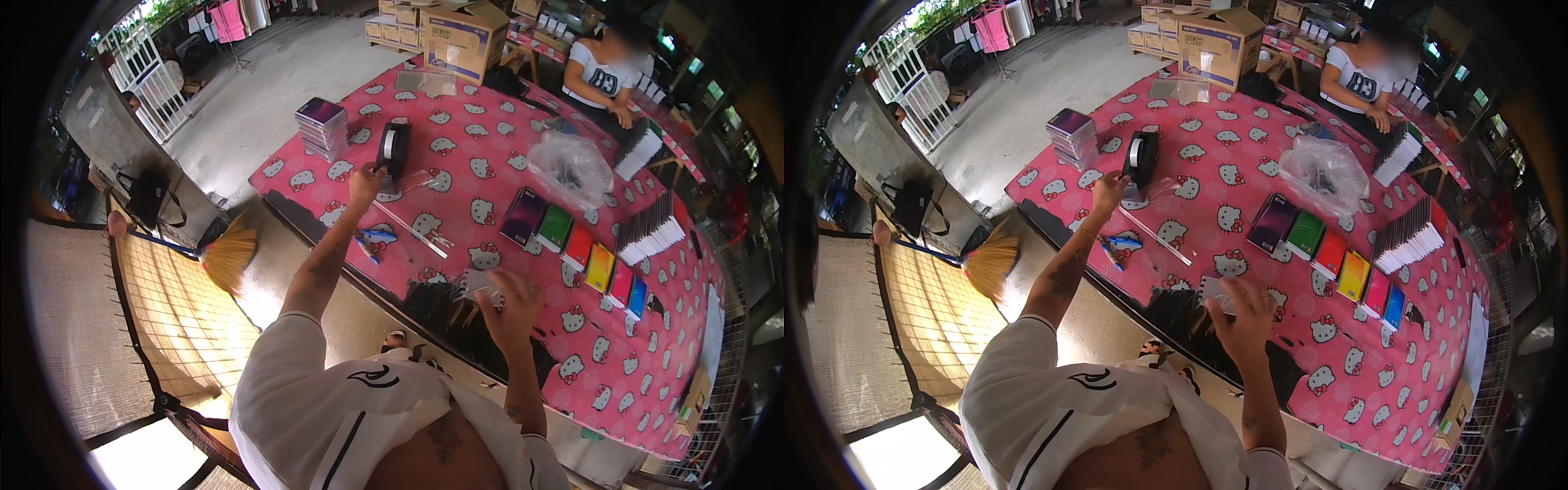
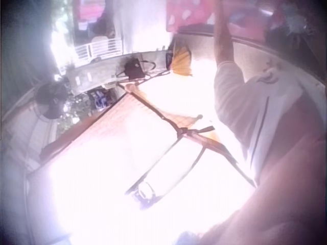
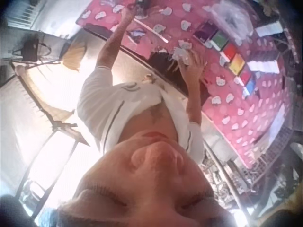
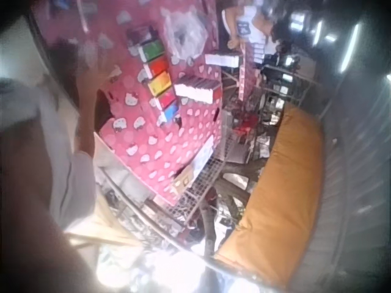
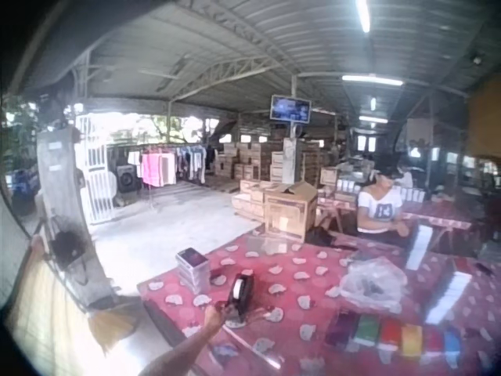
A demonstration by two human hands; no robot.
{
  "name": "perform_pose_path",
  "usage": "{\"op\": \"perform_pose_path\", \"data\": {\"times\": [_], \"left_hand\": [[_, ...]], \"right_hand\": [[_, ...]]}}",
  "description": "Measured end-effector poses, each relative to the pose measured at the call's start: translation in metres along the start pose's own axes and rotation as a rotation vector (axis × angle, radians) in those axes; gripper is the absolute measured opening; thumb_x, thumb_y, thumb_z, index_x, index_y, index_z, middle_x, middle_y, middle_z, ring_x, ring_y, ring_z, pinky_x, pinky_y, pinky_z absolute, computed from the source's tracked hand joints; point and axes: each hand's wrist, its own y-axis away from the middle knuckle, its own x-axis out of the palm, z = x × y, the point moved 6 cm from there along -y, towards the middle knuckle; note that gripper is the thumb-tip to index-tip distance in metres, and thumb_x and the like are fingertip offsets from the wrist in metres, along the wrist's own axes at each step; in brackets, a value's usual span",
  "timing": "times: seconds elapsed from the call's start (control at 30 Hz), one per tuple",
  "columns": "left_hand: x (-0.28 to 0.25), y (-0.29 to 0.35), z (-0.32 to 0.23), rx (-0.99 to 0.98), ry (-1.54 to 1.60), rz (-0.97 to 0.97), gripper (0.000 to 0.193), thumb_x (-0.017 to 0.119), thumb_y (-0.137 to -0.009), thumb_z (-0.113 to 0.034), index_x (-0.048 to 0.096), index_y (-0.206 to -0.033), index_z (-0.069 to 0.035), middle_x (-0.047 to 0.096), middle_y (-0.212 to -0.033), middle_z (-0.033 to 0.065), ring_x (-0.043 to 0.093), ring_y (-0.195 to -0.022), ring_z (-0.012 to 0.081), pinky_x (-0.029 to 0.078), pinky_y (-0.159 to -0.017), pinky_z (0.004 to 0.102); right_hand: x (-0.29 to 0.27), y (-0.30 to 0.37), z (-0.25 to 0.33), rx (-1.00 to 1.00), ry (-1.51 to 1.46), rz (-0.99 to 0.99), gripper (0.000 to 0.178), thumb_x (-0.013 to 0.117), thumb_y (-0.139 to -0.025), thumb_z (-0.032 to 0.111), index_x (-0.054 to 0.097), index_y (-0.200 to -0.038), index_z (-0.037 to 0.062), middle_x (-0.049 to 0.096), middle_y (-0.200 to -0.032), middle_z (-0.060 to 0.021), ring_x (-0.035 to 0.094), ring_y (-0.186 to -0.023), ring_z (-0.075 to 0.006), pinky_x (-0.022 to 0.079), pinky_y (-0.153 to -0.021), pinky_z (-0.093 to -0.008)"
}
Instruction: The person organizes small colorful notebooks on a table and places them into clear plastic sleeves using adhesive tape. The person then gathers the sleeved notebooks and places them into a cardboard shipping box.
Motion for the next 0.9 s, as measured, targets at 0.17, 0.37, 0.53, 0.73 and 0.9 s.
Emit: {"op": "perform_pose_path", "data": {"times": [0.17,0.37,0.53,0.73,0.9], "left_hand": [[0.053,-0.03,0.014,-0.233,0.3,0.227,0.031,0.079,-0.076,-0.03,0.076,-0.092,-0.004,0.07,-0.077,0.0101,0.064,-0.069,0.0171,0.049,-0.065,0.031],[0.032,0.015,0.005,-0.049,-0.244,0.083,0.022,0.062,-0.086,-0.023,0.073,-0.095,-0.006,0.072,-0.088,0.0224,0.071,-0.084,0.038,0.054,-0.075,0.0492],[0.012,0.029,-0.075,0.255,-0.59,0.405,0.015,0.06,-0.089,-0.015,0.07,-0.097,-0.006,0.072,-0.088,0.0183,0.072,-0.081,0.0346,0.057,-0.072,0.0448],[0.016,0.179,-0.194,0.521,0.598,1.274,0.014,0.066,-0.09,0.001,0.069,-0.104,0.0,0.07,-0.09,0.0084,0.067,-0.083,0.0127,0.054,-0.076,0.027],[0.037,0.197,-0.213,0.672,0.426,1.249,0.026,0.072,-0.083,0.002,0.071,-0.108,-0.006,0.063,-0.117,0.0099,0.062,-0.102,0.0195,0.049,-0.085,0.031]], "right_hand": [[0.032,0.007,-0.006,0.012,0.184,0.179,0.032,0.075,-0.082,0.026,0.067,-0.11,0.0118,0.068,-0.095,-0.0035,0.065,-0.089,-0.0248,0.041,-0.091,-0.0435],[0.041,0.01,-0.012,0.032,0.178,0.194,0.026,0.076,-0.081,0.026,0.07,-0.102,0.0125,0.068,-0.084,-0.0013,0.065,-0.083,-0.0233,0.039,-0.094,-0.043],[0.028,0.007,-0.006,0.046,0.245,0.166,0.032,0.077,-0.079,0.028,0.071,-0.106,0.012,0.068,-0.082,-0.0021,0.065,-0.083,-0.0219,0.038,-0.093,-0.0432],[0.034,0.005,-0.012,0.018,0.183,0.162,0.04,0.077,-0.077,0.032,0.07,-0.109,0.009,0.068,-0.084,-0.0017,0.065,-0.081,-0.0215,0.039,-0.091,-0.0424],[0.029,0.002,-0.011,-0.009,0.173,0.247,0.046,0.079,-0.075,0.037,0.069,-0.11,0.0086,0.067,-0.096,-0.0057,0.063,-0.093,-0.0224,0.039,-0.091,-0.0418]]}}
